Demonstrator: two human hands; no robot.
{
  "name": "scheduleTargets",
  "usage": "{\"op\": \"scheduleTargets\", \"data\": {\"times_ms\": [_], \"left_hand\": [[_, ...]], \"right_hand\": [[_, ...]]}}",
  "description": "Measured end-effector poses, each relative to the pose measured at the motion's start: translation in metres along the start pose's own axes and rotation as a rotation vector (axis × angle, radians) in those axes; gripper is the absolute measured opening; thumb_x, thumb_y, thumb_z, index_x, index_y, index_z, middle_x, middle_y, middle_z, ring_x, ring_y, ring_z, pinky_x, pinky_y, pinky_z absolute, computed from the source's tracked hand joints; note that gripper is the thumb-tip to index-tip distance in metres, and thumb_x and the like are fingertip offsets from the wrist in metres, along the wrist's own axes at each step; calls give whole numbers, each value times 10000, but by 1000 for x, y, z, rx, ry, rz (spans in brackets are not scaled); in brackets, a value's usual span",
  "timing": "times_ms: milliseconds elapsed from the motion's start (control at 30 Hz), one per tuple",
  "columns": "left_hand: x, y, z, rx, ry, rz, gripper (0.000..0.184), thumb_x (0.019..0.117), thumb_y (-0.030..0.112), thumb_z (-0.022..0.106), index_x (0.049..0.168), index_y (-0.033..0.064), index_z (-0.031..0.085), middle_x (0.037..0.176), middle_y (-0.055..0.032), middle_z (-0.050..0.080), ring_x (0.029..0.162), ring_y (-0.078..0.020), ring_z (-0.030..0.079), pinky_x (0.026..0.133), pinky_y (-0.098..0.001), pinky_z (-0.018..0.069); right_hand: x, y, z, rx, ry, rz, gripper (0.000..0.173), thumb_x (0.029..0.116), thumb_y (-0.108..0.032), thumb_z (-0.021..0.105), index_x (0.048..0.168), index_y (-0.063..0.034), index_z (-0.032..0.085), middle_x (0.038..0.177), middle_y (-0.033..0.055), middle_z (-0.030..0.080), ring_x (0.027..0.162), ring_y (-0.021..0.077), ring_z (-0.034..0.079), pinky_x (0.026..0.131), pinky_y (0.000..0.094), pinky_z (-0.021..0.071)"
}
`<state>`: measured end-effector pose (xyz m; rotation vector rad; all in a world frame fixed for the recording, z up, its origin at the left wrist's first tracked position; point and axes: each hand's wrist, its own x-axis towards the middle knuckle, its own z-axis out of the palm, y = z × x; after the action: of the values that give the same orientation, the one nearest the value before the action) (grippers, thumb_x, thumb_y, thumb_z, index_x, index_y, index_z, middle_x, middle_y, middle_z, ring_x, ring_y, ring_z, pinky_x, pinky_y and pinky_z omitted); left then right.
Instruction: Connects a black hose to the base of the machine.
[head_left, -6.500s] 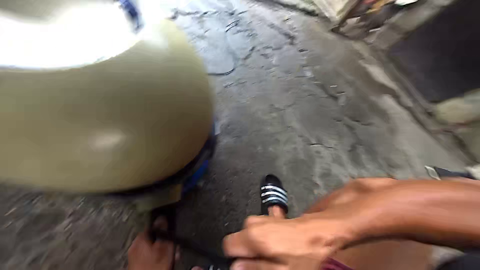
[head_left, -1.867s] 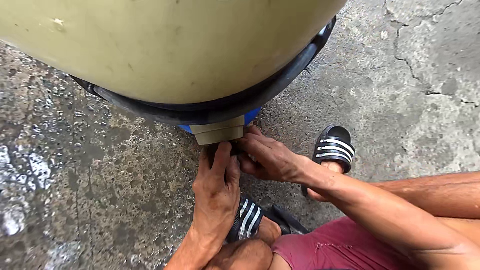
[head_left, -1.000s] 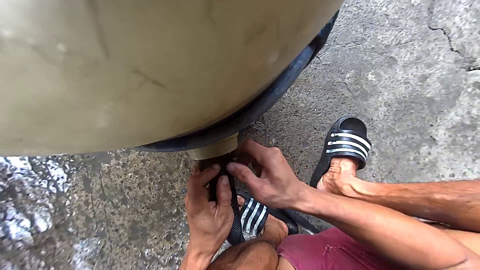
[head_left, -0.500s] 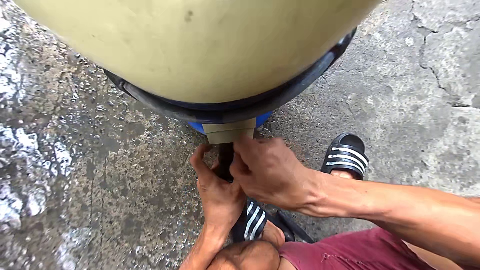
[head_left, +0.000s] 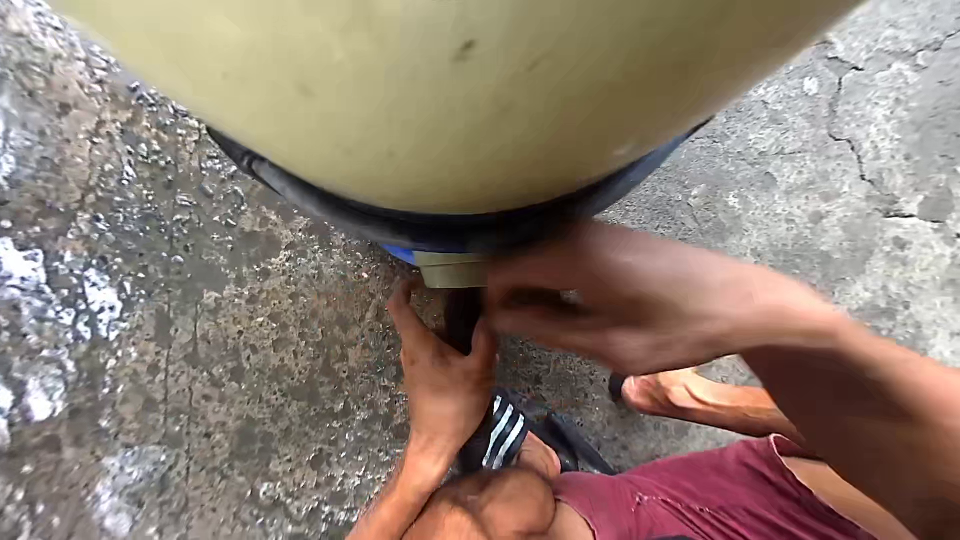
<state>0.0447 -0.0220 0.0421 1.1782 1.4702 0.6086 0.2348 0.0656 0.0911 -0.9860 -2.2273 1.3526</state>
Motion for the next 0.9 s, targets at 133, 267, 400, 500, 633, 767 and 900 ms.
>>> {"op": "scheduleTargets", "data": {"times_ms": [133, 267, 400, 500, 633, 767, 900], "left_hand": [[31, 1, 16, -168, 172, -105, 918, 830, 226, 786, 1541, 141, 211, 779, -17, 676, 552, -131, 676, 513, -321, 616], [30, -1, 14, -184, 157, -21, 871, 840, 208, 753, 1506, 67, 208, 771, 5, 680, 567, -102, 693, 516, -289, 626], [30, -1, 14, -211, 142, -17, 858, 851, 192, 733, 1513, 69, 201, 764, 0, 686, 568, -119, 697, 513, -293, 627], [32, 0, 16, -236, 126, -4, 871, 856, 163, 725, 1520, 57, 171, 748, -2, 674, 557, -120, 689, 504, -286, 618], [32, -2, 9, -291, 75, -47, 905, 847, 209, 754, 1527, 66, 174, 816, -19, 692, 607, -137, 709, 553, -309, 639], [34, -18, -10, -321, -146, -67, 1099, 741, 429, 868, 1533, 28, 220, 945, -27, 734, 753, -131, 746, 685, -320, 662], [30, 0, -8, -217, -132, -100, 905, 748, 135, 822, 1489, 45, 311, 933, -20, 721, 750, -83, 730, 690, -269, 643]], "right_hand": [[-49, 61, 30, 196, 5, 497, 567, 951, -437, 679, 1355, -51, 588, 1034, 81, 708, 838, 151, 686, 735, 376, 583], [-30, 88, 76, 447, 151, 408, 723, 880, -475, 744, 1413, -49, 505, 1284, 66, 625, 1166, 82, 588, 987, 294, 494], [-23, 97, 67, 841, 96, 358, 686, 810, -428, 828, 1349, -142, 516, 1186, -65, 657, 1096, 18, 630, 927, 221, 544], [-24, 103, 53, 942, 39, 327, 272, 905, -212, 738, 1141, -96, 666, 1074, -54, 697, 1007, 19, 650, 902, 222, 550], [-39, 87, 23, 631, -222, 427, 279, 1006, -313, 544, 776, -177, 626, 688, -143, 590, 610, -81, 506, 557, 131, 403], [-42, 27, -7, 976, -310, 667, 221, 1042, -253, 481, 839, -180, 530, 618, -84, 522, 533, 5, 540, 533, 170, 488], [2, -44, -28, 702, -306, 777, 189, 1023, -169, 511, 866, -135, 612, 590, -49, 508, 472, 18, 479, 454, 167, 421]]}}
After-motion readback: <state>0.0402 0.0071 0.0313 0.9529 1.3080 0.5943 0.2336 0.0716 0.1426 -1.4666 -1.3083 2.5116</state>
